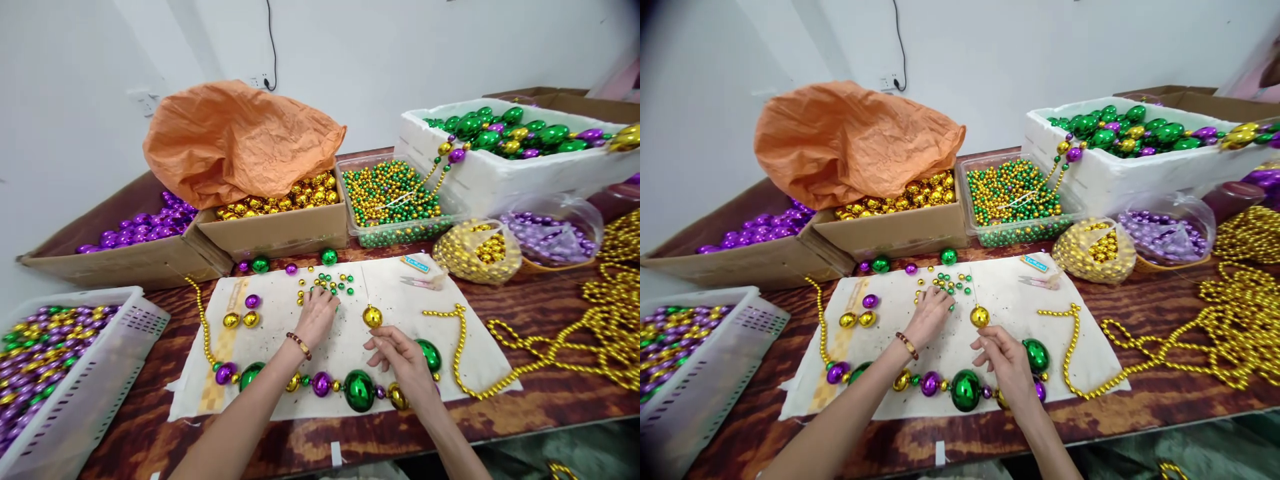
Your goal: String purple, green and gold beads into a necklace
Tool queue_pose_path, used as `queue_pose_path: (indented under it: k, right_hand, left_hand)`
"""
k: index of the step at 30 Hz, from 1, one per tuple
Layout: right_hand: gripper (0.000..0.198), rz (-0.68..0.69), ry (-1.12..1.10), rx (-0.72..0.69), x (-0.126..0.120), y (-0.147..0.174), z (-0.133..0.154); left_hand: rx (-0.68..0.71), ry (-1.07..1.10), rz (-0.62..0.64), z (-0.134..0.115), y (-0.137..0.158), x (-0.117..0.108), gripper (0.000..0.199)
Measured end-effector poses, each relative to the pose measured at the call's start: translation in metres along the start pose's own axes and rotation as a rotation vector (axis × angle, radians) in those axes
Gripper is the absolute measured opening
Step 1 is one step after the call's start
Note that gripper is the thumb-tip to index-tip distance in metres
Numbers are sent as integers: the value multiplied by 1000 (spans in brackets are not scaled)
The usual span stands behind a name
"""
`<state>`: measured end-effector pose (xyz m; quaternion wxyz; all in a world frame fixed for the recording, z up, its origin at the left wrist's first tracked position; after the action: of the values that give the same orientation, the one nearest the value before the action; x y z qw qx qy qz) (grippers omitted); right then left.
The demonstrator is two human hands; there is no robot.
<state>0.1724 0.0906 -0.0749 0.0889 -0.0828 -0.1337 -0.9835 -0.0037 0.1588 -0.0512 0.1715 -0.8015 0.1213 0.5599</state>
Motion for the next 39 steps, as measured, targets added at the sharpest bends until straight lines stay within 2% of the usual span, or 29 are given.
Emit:
queue_pose_path:
  k: [3,5,7,8,11,13,15,18,23,34,39]
  right_hand:
    - [31,-40,11,15,-5,1,-6]
    - [30,-50,35,2,-6,3,-8]
    - [29,-48,60,-24,-4,6,-10]
    - [28,-38,70,-36,-3,7,-11]
    - [25,-6,79,-57,1,12,-16]
    - [23,12,83,-58,1,15,-18]
    - [22,18,92,-58,1,17,-20]
    - [22,30,119,-72,0,20,-19]
    - [21,30,157,-100,2,24,-14]
    - [23,41,218,-101,4,25,-11]
    - [24,65,183,-62,5,23,-17]
  left_hand:
    - [-17,97,-37,4,-4,-1,12]
    - [-86,272,-108,11,-4,-9,9]
    - [-223,634,-207,20,1,-16,13]
    - [-297,885,-250,22,4,-17,16]
    - [-414,1580,-294,15,11,-19,22]
    - [-411,1859,-292,5,14,-24,22]
    - [-405,2005,-301,-1,15,-30,21]
    - [-417,2101,-309,-4,16,-32,22]
    - [-443,2134,-316,-5,17,-28,17]
    - [-431,2075,-294,-10,16,-32,20]
    - [-409,1975,-302,-13,18,-36,21]
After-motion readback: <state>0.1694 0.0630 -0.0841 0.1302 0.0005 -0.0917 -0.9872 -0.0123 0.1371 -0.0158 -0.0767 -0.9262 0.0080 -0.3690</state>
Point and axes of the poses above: each hand's wrist, its own y-axis away from the middle knuckle, its own x-axis out of the palm, z = x × y, the point moved 6 cm from there along -y, towards the middle knuckle, and after that the axes turned 5 degrees about x, right-handed, at the moved point
